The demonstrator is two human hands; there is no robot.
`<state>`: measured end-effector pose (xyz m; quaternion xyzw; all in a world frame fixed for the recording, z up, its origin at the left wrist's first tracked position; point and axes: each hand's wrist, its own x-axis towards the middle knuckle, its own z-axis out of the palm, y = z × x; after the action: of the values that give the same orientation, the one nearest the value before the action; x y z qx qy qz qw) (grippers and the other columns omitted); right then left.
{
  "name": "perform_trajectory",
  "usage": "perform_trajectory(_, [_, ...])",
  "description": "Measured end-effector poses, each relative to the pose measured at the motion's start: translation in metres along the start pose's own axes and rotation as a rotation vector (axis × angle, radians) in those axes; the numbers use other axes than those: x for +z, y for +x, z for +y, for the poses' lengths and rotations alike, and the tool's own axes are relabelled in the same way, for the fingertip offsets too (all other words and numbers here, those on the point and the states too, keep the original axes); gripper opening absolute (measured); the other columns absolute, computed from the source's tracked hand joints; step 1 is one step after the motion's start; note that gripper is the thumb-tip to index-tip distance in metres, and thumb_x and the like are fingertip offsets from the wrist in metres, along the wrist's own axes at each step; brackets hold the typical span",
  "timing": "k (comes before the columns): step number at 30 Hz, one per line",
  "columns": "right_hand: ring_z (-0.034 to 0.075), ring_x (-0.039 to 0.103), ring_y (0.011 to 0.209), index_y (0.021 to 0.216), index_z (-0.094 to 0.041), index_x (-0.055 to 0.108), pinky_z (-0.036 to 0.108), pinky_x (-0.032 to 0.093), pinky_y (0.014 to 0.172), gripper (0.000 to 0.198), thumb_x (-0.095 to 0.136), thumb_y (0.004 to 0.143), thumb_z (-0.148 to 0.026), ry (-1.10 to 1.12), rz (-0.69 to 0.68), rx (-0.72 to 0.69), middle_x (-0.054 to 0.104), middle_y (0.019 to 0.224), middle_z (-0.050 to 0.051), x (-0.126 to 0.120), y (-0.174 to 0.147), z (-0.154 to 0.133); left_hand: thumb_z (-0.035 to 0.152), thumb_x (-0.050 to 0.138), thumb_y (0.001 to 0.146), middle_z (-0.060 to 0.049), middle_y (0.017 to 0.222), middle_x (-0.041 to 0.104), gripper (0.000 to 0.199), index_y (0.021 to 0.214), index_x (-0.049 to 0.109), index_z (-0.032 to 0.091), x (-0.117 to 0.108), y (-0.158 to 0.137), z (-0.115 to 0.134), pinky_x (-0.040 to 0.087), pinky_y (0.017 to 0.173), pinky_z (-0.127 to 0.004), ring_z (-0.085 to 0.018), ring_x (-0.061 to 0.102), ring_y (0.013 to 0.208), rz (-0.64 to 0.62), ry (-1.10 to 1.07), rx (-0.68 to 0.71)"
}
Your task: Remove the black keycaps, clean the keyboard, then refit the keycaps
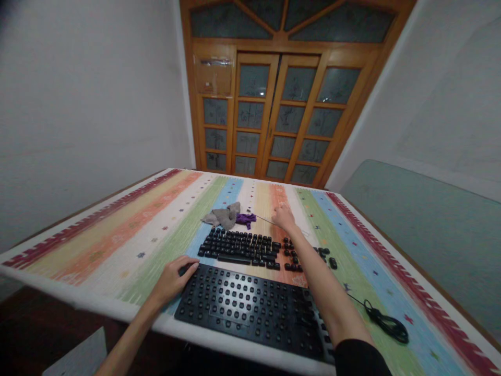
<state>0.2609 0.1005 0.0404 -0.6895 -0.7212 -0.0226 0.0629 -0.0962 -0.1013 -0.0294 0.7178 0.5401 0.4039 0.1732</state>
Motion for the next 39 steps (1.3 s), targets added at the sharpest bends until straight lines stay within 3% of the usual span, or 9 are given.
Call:
perform_trajectory(3, [0.023, 0.052, 0.124, 0.13, -0.011, 0.06, 0.028, 0.037, 0.105, 0.039, 0.053, 0.093, -0.022, 0.06, 0.008, -0.221, 0.057, 0.132, 0.017, -0.002, 0.006, -0.038, 0.038, 0.051, 0.092, -0.007, 0.092, 0.073, 0.029, 0.089, 0.073, 0.02, 0.0, -0.001, -0.001, 0.053, 0.085, -0.036, -0.022, 0.067, 0.089, -0.009, -0.005, -0.001])
perform_trajectory(8, [0.022, 0.059, 0.115, 0.121, -0.015, 0.068, 0.026, 0.042, 0.098, 0.033, 0.059, 0.091, -0.025, 0.074, -0.069, -0.434, 0.067, 0.121, 0.013, 0.011, 0.005, -0.094, 0.037, 0.05, 0.093, -0.006, 0.092, 0.073, 0.029, 0.091, 0.073, 0.02, 0.0, -0.002, -0.001, 0.052, 0.086, -0.036, -0.022, 0.066, 0.09, -0.007, -0.021, 0.004])
perform_trajectory(15, [0.023, 0.066, 0.105, 0.111, -0.017, 0.074, 0.026, 0.046, 0.089, 0.036, 0.054, 0.084, -0.003, 0.011, -0.101, -0.346, 0.073, 0.107, 0.014, 0.027, -0.008, -0.105, 0.038, 0.049, 0.094, -0.006, 0.093, 0.073, 0.03, 0.091, 0.072, 0.019, -0.001, -0.003, -0.001, 0.052, 0.088, -0.037, -0.021, 0.066, 0.091, -0.006, -0.018, 0.006])
perform_trajectory(22, [0.025, 0.066, 0.101, 0.111, -0.01, 0.07, 0.031, 0.048, 0.087, 0.028, 0.055, 0.088, -0.008, 0.059, 0.012, -0.263, 0.072, 0.105, 0.019, -0.009, -0.022, -0.091, 0.041, 0.047, 0.094, -0.008, 0.103, 0.073, 0.034, 0.103, 0.071, 0.018, -0.002, -0.001, 0.0, 0.05, 0.094, -0.04, -0.024, 0.066, 0.098, 0.02, -0.102, -0.068])
perform_trajectory(26, [0.018, 0.061, 0.109, 0.122, -0.019, 0.065, 0.027, 0.044, 0.095, 0.031, 0.05, 0.095, -0.015, 0.194, 0.101, -0.468, 0.068, 0.117, 0.009, -0.019, -0.058, -0.118, 0.042, 0.04, 0.096, -0.01, 0.107, 0.073, 0.045, 0.127, 0.058, 0.015, -0.004, -0.002, 0.0, 0.049, 0.095, -0.041, -0.023, 0.068, 0.096, 0.009, -0.239, -0.17])
perform_trajectory(29, [0.02, 0.062, 0.101, 0.112, -0.018, 0.07, 0.031, 0.047, 0.09, 0.026, 0.055, 0.092, -0.012, 0.425, 0.209, -0.853, 0.069, 0.109, 0.01, -0.004, -0.099, -0.149, 0.045, 0.035, 0.098, -0.011, 0.112, 0.071, 0.05, 0.134, 0.052, 0.015, -0.005, -0.004, 0.0, 0.05, 0.093, -0.04, -0.023, 0.067, 0.098, 0.037, -0.326, -0.182])
perform_trajectory(32, [0.018, 0.061, 0.097, 0.107, -0.019, 0.072, 0.028, 0.048, 0.084, 0.03, 0.053, 0.089, -0.004, 0.361, 0.083, -1.069, 0.07, 0.111, 0.008, 0.019, -0.134, -0.174, 0.052, 0.028, 0.099, -0.013, 0.115, 0.069, 0.056, 0.135, 0.05, 0.014, -0.005, -0.006, 0.001, 0.051, 0.089, -0.039, -0.025, 0.065, 0.102, 0.073, -0.349, -0.159])
perform_trajectory(35, [0.02, 0.061, 0.094, 0.107, -0.016, 0.071, 0.029, 0.048, 0.08, 0.031, 0.054, 0.086, -0.001, 0.231, -0.027, -1.118, 0.07, 0.111, 0.009, 0.032, -0.15, -0.184, 0.056, 0.022, 0.099, -0.013, 0.112, 0.07, 0.062, 0.134, 0.051, 0.013, -0.006, -0.007, 0.002, 0.05, 0.091, -0.041, -0.025, 0.064, 0.101, 0.062, -0.333, -0.135])
perform_trajectory(39, [0.02, 0.061, 0.101, 0.111, -0.019, 0.071, 0.029, 0.047, 0.085, 0.033, 0.053, 0.088, -0.002, 0.19, -0.083, -1.125, 0.069, 0.118, 0.009, 0.022, -0.147, -0.178, 0.058, 0.019, 0.1, -0.012, 0.109, 0.071, 0.064, 0.135, 0.051, 0.015, -0.007, -0.008, 0.003, 0.049, 0.093, -0.043, -0.025, 0.064, 0.1, 0.025, -0.334, -0.13])
